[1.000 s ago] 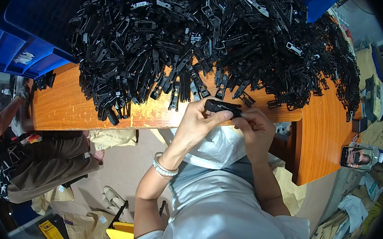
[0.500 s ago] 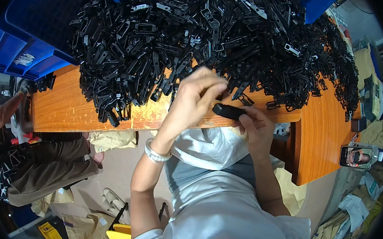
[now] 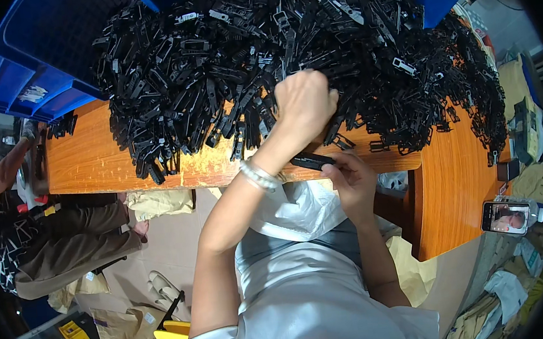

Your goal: Inspecting and sorting a large pile of black garment zippers on a production workbench.

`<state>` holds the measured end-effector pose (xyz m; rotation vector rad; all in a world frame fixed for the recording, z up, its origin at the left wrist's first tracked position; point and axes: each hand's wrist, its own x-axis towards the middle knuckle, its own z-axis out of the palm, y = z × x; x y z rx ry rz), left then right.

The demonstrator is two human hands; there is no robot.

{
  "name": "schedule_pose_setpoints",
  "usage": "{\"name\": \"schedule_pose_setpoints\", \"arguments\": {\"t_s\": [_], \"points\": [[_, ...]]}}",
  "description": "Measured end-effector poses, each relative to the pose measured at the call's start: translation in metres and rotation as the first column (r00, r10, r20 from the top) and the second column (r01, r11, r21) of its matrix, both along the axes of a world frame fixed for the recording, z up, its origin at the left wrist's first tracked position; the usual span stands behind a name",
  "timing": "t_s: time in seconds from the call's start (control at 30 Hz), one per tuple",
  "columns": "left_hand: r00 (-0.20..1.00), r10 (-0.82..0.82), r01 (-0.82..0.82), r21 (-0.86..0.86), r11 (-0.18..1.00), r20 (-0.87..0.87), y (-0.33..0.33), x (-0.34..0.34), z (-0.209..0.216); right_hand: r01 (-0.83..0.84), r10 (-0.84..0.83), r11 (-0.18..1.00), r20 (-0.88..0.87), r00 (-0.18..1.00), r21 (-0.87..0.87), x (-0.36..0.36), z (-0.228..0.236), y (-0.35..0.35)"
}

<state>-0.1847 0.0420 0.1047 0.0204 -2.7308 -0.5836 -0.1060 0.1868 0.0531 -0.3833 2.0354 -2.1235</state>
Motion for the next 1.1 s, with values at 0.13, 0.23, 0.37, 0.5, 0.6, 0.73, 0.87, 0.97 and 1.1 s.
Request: {"name": "schedule_pose_setpoints", "arguments": {"t_s": [0.13, 0.23, 0.37, 0.5, 0.6, 0.73, 0.87, 0.97, 1.1], "points": [[0.973, 0.028, -0.103, 0.323, 0.941, 0.228, -0.023, 0.017, 0.008, -0.007, 0.008, 0.998, -0.019, 1.000, 0.062, -0.001, 0.001, -0.001], [0.968, -0.052, -0.112, 0.608, 0.786, 0.246, -0.042, 0.026, 0.002, 0.011, -0.011, 1.000, -0.002, 1.000, 0.013, 0.000, 0.007, -0.005], [0.960, -0.066, -0.176, 0.769, 0.614, 0.273, -0.058, 0.041, 0.011, -0.024, 0.024, 0.999, -0.009, 1.000, 0.038, -0.001, 0.009, -0.009], [0.976, -0.125, -0.149, 0.969, 0.195, 0.176, -0.070, 0.053, 0.017, -0.045, 0.045, 0.996, 0.005, 0.999, 0.080, -0.001, 0.009, -0.010], [0.963, -0.247, -0.076, 0.986, 0.150, 0.111, -0.075, 0.073, 0.015, -0.060, 0.064, 0.996, 0.063, 0.996, -0.069, -0.001, 0.011, -0.006], [0.876, -0.474, 0.121, 0.910, 0.397, 0.091, -0.064, 0.097, 0.011, -0.098, 0.120, 0.968, 0.087, 0.989, -0.229, -0.001, 0.018, -0.001], [0.794, -0.547, 0.286, 0.631, 0.721, 0.265, -0.061, 0.107, 0.024, -0.077, 0.069, 0.992, -0.088, 0.994, -0.095, 0.000, 0.027, -0.007], [0.821, -0.508, 0.273, 0.599, 0.752, 0.263, -0.055, 0.113, 0.029, -0.027, 0.049, 0.996, -0.253, 0.966, 0.090, 0.003, 0.028, -0.005], [0.898, -0.422, 0.241, 0.662, 0.709, 0.125, -0.041, 0.116, 0.019, -0.031, 0.108, 0.985, -0.461, 0.881, 0.172, 0.000, 0.029, -0.005]]}}
